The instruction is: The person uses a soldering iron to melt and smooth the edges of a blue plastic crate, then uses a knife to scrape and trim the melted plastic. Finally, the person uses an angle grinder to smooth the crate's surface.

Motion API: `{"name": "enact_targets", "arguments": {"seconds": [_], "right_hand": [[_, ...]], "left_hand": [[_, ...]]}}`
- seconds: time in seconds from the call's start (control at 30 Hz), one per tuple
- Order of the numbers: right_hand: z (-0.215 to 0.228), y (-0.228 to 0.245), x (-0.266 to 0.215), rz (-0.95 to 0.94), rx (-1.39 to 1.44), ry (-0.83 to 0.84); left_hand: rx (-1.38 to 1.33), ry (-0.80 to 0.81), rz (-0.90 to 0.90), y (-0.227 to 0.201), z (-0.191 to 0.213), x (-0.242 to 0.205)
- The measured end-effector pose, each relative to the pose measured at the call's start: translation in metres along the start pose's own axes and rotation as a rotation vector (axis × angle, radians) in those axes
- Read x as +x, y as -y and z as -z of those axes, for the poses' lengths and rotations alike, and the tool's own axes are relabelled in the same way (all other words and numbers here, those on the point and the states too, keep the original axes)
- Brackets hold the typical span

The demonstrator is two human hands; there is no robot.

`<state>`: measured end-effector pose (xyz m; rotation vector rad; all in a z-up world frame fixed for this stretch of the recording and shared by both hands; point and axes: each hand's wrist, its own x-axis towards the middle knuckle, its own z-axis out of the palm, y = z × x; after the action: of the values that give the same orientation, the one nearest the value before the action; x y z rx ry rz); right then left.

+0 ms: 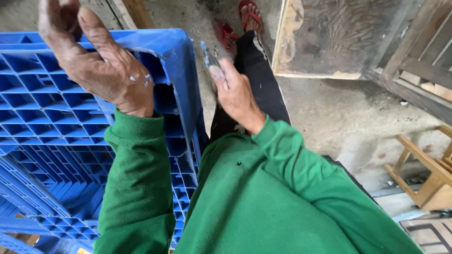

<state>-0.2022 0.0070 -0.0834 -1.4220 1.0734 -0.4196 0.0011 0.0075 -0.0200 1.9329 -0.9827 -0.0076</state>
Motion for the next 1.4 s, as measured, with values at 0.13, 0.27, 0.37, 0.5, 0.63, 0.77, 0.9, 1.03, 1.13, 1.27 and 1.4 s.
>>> {"name": "enact_targets", "arguments": {"seconds": [0.13, 0.27, 0.37, 0.5, 0.63, 0.77, 0.9, 1.03, 1.13, 1.27, 1.4], "right_hand": [[-0.006, -0.008, 0.006, -0.067, 0.026, 0.149], [-0.012, 0.002, 0.004, 0.044, 0.044, 0.131], [-0.014, 0.011, -0.019, 0.137, 0.034, 0.102], [-0.006, 0.011, -0.019, 0.104, 0.017, 0.104], [-0.007, 0.005, 0.005, 0.096, -0.034, 0.047], [-0.011, 0.005, -0.002, 0.102, -0.065, 0.109], [-0.012, 0.018, -0.016, 0.173, 0.041, 0.089], [-0.012, 0.014, -0.016, 0.175, 0.144, -0.041], [-0.019, 0.0, 0.007, 0.024, 0.203, -0.015], [-0.032, -0.014, 0.015, 0.248, 0.139, -0.002], [-0.035, -0.021, 0.018, 0.318, 0.118, 0.004]], "left_hand": [[0.066, -0.018, -0.066, 0.003, 0.004, -0.007], [-0.021, -0.034, -0.014, 0.009, -0.003, -0.004], [0.03, -0.019, -0.028, 0.012, 0.001, -0.009], [-0.027, 0.005, -0.04, 0.011, 0.0, -0.009], [-0.029, 0.008, -0.019, 0.01, 0.002, -0.005], [-0.068, 0.029, -0.074, 0.013, 0.003, -0.01], [0.007, -0.035, 0.008, 0.015, 0.002, -0.004], [0.032, -0.014, -0.017, 0.008, 0.004, -0.004], [0.079, -0.051, -0.165, 0.003, 0.0, 0.002], [-0.026, -0.04, -0.076, 0.001, 0.001, 0.0], [-0.055, -0.027, -0.087, 0.005, 0.0, -0.003]]}}
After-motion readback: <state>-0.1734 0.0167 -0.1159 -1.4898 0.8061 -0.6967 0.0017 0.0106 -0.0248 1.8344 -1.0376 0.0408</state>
